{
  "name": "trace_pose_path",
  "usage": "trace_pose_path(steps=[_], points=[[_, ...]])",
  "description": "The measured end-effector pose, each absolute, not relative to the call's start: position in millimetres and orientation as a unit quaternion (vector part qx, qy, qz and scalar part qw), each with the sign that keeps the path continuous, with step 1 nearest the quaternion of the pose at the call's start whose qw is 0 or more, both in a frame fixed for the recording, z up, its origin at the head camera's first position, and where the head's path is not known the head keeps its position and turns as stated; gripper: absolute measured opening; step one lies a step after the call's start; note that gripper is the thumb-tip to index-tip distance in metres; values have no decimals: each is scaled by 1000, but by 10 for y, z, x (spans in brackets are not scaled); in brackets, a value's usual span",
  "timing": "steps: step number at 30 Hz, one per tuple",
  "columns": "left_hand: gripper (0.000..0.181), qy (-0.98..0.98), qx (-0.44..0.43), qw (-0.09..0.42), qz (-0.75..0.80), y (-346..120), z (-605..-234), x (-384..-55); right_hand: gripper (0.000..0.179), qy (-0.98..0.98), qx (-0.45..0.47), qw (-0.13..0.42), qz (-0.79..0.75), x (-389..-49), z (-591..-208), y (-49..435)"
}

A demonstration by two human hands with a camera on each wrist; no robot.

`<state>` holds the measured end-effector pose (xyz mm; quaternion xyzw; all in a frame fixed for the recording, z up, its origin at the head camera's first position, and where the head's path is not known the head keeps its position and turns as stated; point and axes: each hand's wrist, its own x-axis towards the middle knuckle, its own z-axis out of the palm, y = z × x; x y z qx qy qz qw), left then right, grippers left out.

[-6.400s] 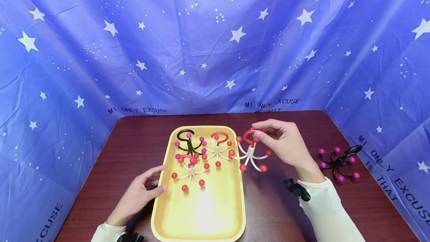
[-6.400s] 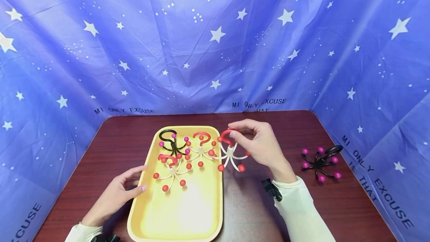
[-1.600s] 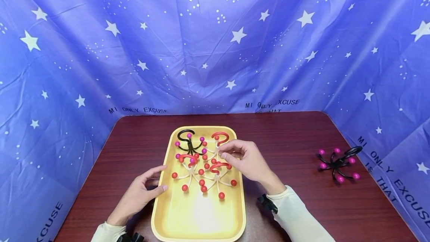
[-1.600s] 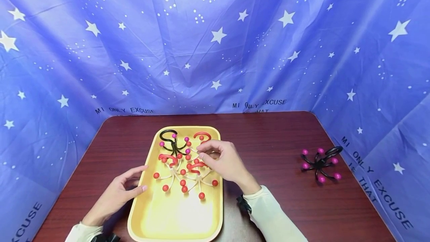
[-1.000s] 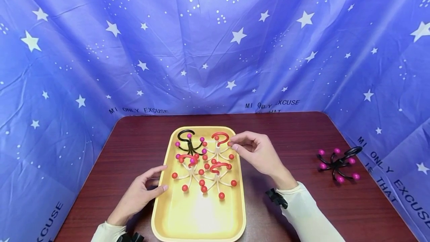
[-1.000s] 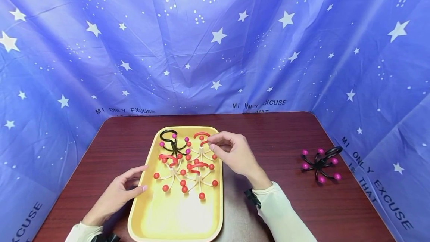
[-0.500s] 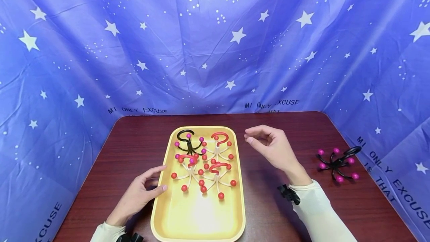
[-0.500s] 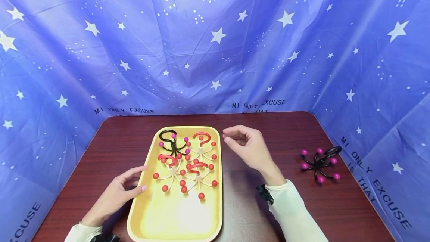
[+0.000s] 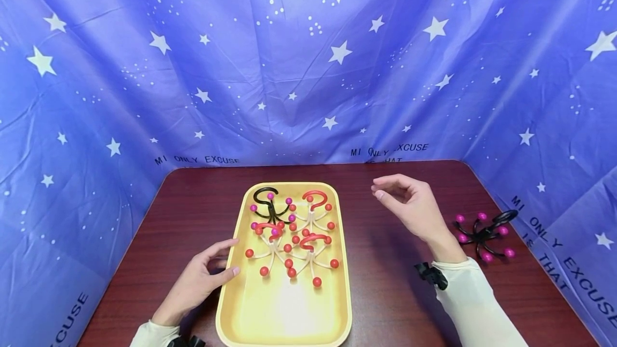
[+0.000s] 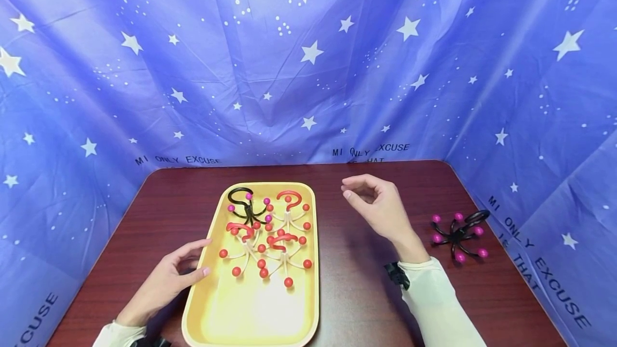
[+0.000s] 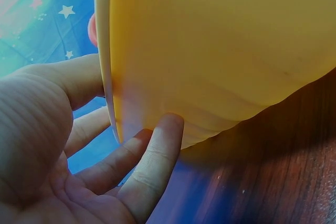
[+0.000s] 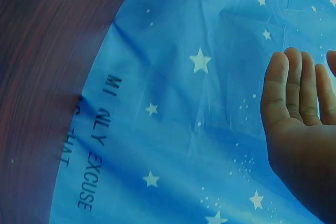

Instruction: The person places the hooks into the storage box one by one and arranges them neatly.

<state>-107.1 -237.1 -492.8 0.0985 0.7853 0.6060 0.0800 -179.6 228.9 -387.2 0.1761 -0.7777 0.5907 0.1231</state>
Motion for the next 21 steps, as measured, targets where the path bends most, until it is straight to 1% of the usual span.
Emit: trace_pose_path(steps=[13, 21], points=[[63, 787, 93, 80, 605, -2368, -4934, -1065, 23, -790, 150, 168, 570, -1779, -3773, 2673], [63, 787, 94, 75, 605, -2371, -4946, -1066, 24, -787, 140, 187, 571, -1728, -3795, 2888]])
